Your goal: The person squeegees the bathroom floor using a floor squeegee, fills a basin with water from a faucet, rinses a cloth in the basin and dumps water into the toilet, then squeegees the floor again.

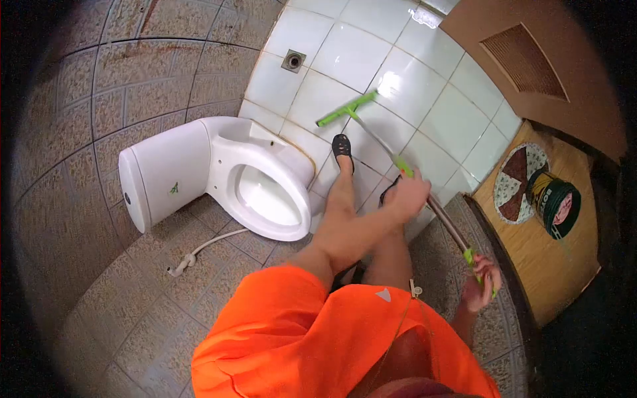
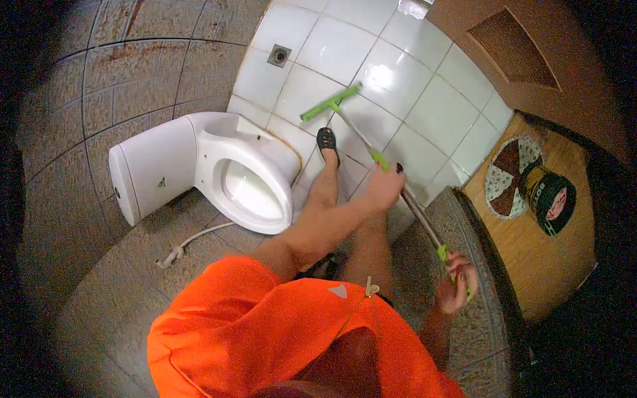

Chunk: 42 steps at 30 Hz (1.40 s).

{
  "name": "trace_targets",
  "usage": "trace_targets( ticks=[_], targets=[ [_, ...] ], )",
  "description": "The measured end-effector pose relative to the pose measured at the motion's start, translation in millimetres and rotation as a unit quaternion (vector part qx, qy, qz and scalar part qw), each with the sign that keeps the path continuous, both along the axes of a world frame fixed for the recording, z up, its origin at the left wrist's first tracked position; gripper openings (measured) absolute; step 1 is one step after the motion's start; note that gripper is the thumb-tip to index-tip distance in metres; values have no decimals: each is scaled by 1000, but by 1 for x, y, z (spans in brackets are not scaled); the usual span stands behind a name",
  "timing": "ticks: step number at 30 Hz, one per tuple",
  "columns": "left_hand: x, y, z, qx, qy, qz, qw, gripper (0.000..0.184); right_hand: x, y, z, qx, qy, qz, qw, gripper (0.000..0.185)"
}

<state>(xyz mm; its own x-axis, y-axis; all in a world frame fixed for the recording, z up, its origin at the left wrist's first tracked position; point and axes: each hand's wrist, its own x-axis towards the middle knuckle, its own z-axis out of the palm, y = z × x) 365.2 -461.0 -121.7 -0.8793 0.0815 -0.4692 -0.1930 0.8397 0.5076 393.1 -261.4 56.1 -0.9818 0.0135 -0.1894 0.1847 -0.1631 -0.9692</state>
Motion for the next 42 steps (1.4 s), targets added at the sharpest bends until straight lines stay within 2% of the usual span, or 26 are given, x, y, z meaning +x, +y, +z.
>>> trace_targets(
  ticks=[2,4,6,8,10,12,13,16,20,21,22,24,25,26,27,28,29,30,31,33,35,36,37,39,41,42],
  targets=[
    [28,28,-11,0,3,-11,1000,15,10,16,7,53,-46,21,997,17],
    [47,33,-37,0,8,-23,1000,17,31,25,-18,51,-62,9,997,16],
    [60,22,-69,-31,-62,-8,998,14,50,24,-46,32,-105,-42,993,15],
    [49,-28,-61,68,-68,13,995,13,58,-17,-63,62,-183,-89,977,15],
    [20,-69,-5,-126,-47,-70,988,16,68,-43,-96,-113,-167,-101,974,14],
    [15,-96,-41,-156,-139,-100,973,18,62,-79,-99,-115,-189,-115,968,14],
    [14,-109,-54,-158,-140,-100,972,18,59,-97,-100,-115,-208,-129,963,13],
    [7,-143,-73,-142,-176,-36,973,20,43,-133,-103,-96,-233,-109,962,17],
    [1,-193,-117,-209,-34,-99,972,19,15,-163,-113,-83,-218,-65,970,18],
    [-4,-194,-114,-226,12,-115,967,19,8,-166,-123,-82,-180,-42,979,14],
    [-9,-188,-113,-224,13,-112,968,19,5,-165,-129,-81,-140,-18,987,11],
    [-43,-164,-57,-180,-110,-53,976,17,-14,-131,-117,-40,-124,-1,991,12],
    [-45,-140,-58,-106,-108,10,988,16,-25,-111,-103,-3,-112,12,994,12],
    [-52,-103,-13,71,-128,263,954,16,-33,-89,-69,134,-198,-47,970,13],
    [-44,-71,-40,-36,14,-52,998,16,-28,-50,-58,220,-123,-67,966,15],
    [-47,-27,-29,5,19,-45,999,17,-36,-23,-25,5,-78,-152,985,20],
    [-50,17,-20,45,23,-39,998,18,-26,42,-28,63,-20,-127,990,28],
    [-55,55,-3,38,46,-130,990,17,-23,81,-11,13,7,-87,996,30],
    [-51,96,-2,15,169,-67,983,18,-19,116,3,12,21,-98,995,29],
    [-64,149,11,89,-18,-61,994,22,-23,139,17,15,37,-105,994,27],
    [-67,148,12,81,18,-58,995,23,-34,143,23,207,58,-66,974,21],
    [-72,146,10,68,53,-58,995,25,-37,140,16,210,58,-64,974,21],
    [-69,148,-14,10,107,-48,993,23,-39,133,1,152,59,-65,984,20],
    [-80,118,-34,54,14,-56,997,19,-46,110,-26,67,47,-61,995,19],
    [-73,83,-61,-37,62,-37,997,16,-50,73,-49,44,21,-68,996,18],
    [-74,59,-63,-31,52,-14,998,16,-52,50,-57,47,9,-78,996,17]
  ],
)
